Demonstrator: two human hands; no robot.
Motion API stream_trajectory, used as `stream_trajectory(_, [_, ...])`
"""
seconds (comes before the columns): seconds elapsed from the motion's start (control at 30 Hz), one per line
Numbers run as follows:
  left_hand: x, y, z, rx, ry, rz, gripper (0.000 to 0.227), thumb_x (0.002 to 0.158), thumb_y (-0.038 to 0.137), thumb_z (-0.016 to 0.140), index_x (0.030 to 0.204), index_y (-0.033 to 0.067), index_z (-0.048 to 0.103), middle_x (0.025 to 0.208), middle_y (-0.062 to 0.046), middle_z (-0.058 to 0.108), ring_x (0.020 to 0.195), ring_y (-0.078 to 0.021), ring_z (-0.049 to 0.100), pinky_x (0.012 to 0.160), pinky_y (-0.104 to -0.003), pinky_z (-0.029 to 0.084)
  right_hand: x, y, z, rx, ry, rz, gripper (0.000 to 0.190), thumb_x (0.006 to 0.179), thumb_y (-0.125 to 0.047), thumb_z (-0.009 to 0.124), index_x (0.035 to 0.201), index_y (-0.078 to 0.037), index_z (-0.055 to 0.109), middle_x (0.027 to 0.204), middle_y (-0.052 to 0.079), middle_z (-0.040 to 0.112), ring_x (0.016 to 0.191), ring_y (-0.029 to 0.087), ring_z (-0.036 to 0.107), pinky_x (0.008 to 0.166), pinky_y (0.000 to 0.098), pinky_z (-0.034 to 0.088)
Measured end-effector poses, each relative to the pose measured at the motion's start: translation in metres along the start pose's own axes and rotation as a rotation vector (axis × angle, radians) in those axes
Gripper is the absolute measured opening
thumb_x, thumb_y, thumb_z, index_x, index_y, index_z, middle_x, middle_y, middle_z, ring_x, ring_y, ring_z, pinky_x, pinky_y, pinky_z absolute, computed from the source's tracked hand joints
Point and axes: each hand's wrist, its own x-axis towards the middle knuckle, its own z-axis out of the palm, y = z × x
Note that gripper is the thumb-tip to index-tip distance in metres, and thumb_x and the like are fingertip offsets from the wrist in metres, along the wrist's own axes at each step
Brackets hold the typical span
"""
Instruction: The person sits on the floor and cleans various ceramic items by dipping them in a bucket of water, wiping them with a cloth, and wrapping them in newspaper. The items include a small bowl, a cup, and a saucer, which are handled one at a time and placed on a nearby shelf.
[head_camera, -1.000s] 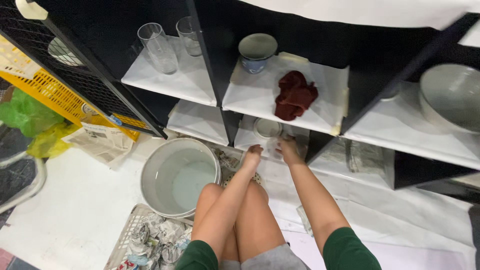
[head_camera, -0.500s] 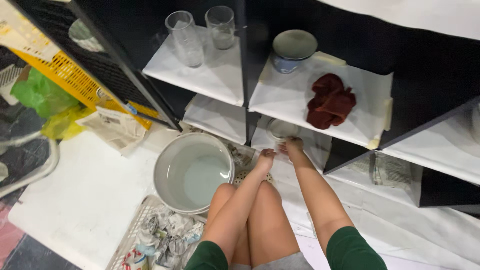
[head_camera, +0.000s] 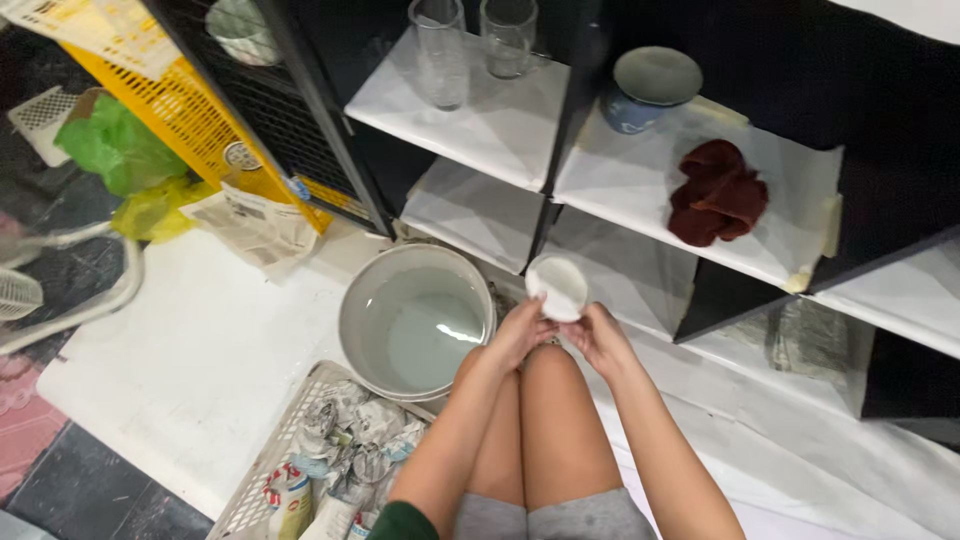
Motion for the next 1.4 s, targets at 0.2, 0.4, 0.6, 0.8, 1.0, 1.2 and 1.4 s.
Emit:
stream_trajectory(0.2, [-0.039, -0.011, -0.04, -0.186, 0.145, 0.306, 0.041, 0.101, 0.022, 0.056, 0.137, 0.0019, 0.052, 0.126, -0.015, 0.066, 0.111, -0.024, 0.069, 0.095, -0.041, 0.057, -0.046, -0.001, 0.085, -0.371, -0.038, 0.046, 0.023, 0.095, -0.016, 0.061, 0.112, -0.004, 0.052, 0.11, 0.017, 0.065, 0.097, 0.029, 0.07, 0.079, 0.0422, 0.064])
stream_trajectory(0.4, [-0.035, -0.002, -0.105, -0.243, 0.375, 0.377, 0.038, 0.103, 0.019, 0.051, 0.136, 0.0016, 0.05, 0.124, -0.017, 0.066, 0.103, -0.0277, 0.07, 0.087, -0.039, 0.058, -0.019, 0.008, 0.128, -0.334, -0.31, 0.254, 0.054, 0.098, -0.039, 0.05, 0.144, -0.01, 0.049, 0.138, 0.016, 0.062, 0.125, 0.03, 0.062, 0.1, 0.0441, 0.054])
stream_trajectory(0.6, [-0.037, 0.007, -0.193, 0.019, 0.673, 0.303, 0.037, 0.095, 0.01, 0.051, 0.131, -0.0001, 0.053, 0.121, -0.02, 0.068, 0.101, -0.0331, 0.072, 0.084, -0.047, 0.061, 0.017, 0.039, 0.131, -0.501, -0.191, 0.231, 0.056, 0.095, -0.034, 0.053, 0.146, -0.01, 0.048, 0.16, 0.011, 0.04, 0.147, 0.029, 0.039, 0.111, 0.0451, 0.043])
stream_trajectory(0.8, [-0.049, 0.01, -0.229, 1.088, 0.988, -0.148, 0.037, 0.101, 0.013, 0.051, 0.136, 0.0021, 0.053, 0.123, -0.026, 0.069, 0.113, -0.0425, 0.067, 0.098, -0.049, 0.052, 0.041, 0.06, 0.126, -0.442, -0.064, 0.301, 0.051, 0.095, -0.029, 0.053, 0.142, -0.01, 0.054, 0.161, 0.011, 0.032, 0.143, 0.033, 0.04, 0.11, 0.0492, 0.046])
stream_trajectory(1.0, [-0.052, 0.01, -0.232, 1.313, 0.85, -0.398, 0.037, 0.094, 0.012, 0.056, 0.13, 0.0075, 0.058, 0.13, -0.018, 0.065, 0.122, -0.0356, 0.064, 0.1, -0.047, 0.052, 0.073, 0.091, 0.127, -0.441, -0.139, 0.39, 0.048, 0.098, -0.036, 0.049, 0.138, -0.011, 0.058, 0.153, 0.011, 0.05, 0.132, 0.027, 0.056, 0.106, 0.0438, 0.048])
stream_trajectory(1.2, [-0.053, 0.017, -0.229, 1.169, 0.947, -0.184, 0.029, 0.101, 0.023, 0.055, 0.124, 0.0065, 0.059, 0.117, -0.023, 0.07, 0.111, -0.0397, 0.067, 0.094, -0.05, 0.053, 0.088, 0.119, 0.132, -0.7, -0.161, 0.412, 0.04, 0.099, -0.03, 0.054, 0.131, -0.008, 0.061, 0.131, 0.012, 0.066, 0.116, 0.027, 0.068, 0.095, 0.044, 0.058])
stream_trajectory(1.4, [-0.047, 0.02, -0.229, 0.337, 0.87, 0.126, 0.027, 0.11, 0.022, 0.038, 0.117, -0.004, 0.04, 0.096, -0.024, 0.068, 0.074, -0.0402, 0.075, 0.042, -0.037, 0.053, 0.106, 0.136, 0.146, -0.811, -0.127, 0.383, 0.035, 0.099, -0.027, 0.059, 0.128, -0.007, 0.06, 0.125, 0.013, 0.066, 0.114, 0.027, 0.068, 0.093, 0.0449, 0.058])
